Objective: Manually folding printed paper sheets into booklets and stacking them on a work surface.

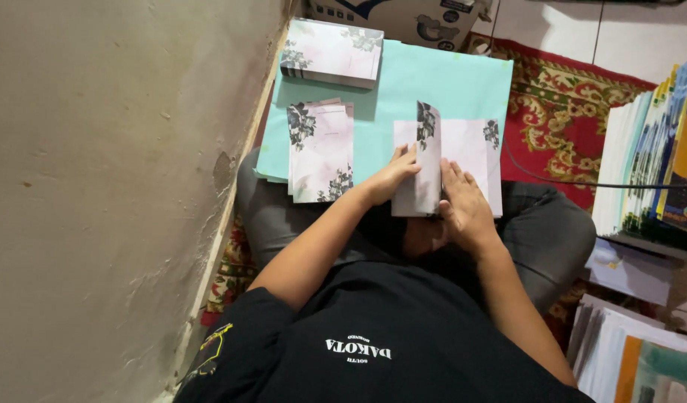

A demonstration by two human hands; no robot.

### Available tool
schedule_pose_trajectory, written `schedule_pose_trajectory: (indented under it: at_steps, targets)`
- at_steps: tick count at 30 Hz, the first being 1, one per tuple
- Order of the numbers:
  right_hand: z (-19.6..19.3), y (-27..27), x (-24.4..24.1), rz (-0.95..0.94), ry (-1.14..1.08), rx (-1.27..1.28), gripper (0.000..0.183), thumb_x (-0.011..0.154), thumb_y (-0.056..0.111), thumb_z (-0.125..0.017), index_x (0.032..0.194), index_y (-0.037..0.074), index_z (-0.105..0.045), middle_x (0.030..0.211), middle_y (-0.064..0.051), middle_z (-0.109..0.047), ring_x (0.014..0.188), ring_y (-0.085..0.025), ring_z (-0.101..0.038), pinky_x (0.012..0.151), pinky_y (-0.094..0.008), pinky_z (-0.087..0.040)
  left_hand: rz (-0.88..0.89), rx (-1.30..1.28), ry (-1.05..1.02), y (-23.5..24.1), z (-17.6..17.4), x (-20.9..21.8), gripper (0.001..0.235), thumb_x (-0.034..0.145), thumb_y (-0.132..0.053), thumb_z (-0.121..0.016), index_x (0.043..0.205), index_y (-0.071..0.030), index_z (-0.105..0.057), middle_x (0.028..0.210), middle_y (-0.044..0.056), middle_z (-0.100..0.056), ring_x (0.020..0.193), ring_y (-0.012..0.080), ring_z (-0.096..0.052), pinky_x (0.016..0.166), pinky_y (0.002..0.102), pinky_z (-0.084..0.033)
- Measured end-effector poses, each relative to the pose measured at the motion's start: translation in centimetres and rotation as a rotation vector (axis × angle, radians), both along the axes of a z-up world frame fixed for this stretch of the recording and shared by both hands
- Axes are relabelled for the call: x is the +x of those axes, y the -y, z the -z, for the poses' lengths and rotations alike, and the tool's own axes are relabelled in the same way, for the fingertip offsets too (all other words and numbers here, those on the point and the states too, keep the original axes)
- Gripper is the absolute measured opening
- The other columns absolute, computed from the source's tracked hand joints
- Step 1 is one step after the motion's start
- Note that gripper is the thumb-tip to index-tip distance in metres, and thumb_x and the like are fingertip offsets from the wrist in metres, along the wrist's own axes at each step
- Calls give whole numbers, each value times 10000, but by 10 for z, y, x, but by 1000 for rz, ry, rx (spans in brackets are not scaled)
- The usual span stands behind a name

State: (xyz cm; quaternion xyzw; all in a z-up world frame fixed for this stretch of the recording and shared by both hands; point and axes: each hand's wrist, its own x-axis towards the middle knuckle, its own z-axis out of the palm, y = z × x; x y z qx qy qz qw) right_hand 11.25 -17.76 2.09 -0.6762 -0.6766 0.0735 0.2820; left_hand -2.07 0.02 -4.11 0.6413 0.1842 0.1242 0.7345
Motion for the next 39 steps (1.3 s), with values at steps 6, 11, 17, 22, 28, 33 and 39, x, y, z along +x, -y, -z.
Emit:
schedule_pose_trajectory:
  at_steps: [6, 11, 17, 22, 28, 33, 39]
  targets:
    - [19, 1, -3, 135, 261, -215, 653, 1048, 331, -370, 1655, 111, -270, 1713, -106, -255, 1562, -284, -239, 1256, -482, -126, -231, -94, 306, 15, -63, -17, 622, 1104, -381, -389, 1613, -36, -294, 1684, 255, -158, 1571, 368, -138, 1292, 526, -100]
    - [25, 1, -3, 142, 292, -168, 649, 1020, 277, -405, 1644, 126, -309, 1718, -75, -263, 1560, -263, -253, 1252, -470, -147, -608, 701, 272, 17, -60, -6, 771, 965, -201, -524, 1639, -41, -188, 1678, 235, -210, 1571, 401, -161, 1292, 512, -137]
    - [34, 5, -1, 144, 308, -185, 741, 936, 208, -421, 1661, 149, -277, 1720, -57, -263, 1551, -271, -277, 1237, -489, -188, -485, 1510, -141, 18, -25, 39, 579, 808, -166, -635, 1373, -44, -608, 1508, 160, -508, 1432, 374, -439, 1218, 615, -167]
    - [31, -6, 7, 162, 227, -272, 803, 884, 188, -424, 1668, 181, -250, 1726, -31, -240, 1559, -264, -254, 1240, -489, -180, -376, 1502, -295, 13, -16, 47, 620, 886, -260, -593, 1472, -75, -511, 1514, 148, -520, 1409, 373, -487, 1175, 632, -281]
    - [33, -39, 21, 219, 272, -275, 704, 950, 208, -391, 1640, 94, -305, 1719, -100, -254, 1563, -303, -249, 1242, -509, -172, -346, 1470, -298, 13, -18, 45, 570, 934, -263, -520, 1496, -166, -508, 1538, 134, -502, 1437, 383, -462, 1172, 625, -270]
    - [57, -9, 14, 198, 318, -294, 805, 912, 223, -445, 1672, 120, -200, 1745, -82, -162, 1580, -297, -202, 1256, -516, -161, -433, 1460, -351, 13, -14, 47, 560, 959, -277, -493, 1488, -93, -495, 1539, 185, -489, 1437, 389, -463, 1168, 624, -290]
    - [24, 0, -6, 181, 237, -256, 765, 890, 140, -460, 1629, 52, -284, 1692, -144, -295, 1560, -304, -259, 1248, -502, -175, -211, 1435, -608, 13, -31, 45, 607, 1045, -357, -345, 1605, -142, -253, 1668, 108, -289, 1548, 326, -247, 1251, 582, -147]
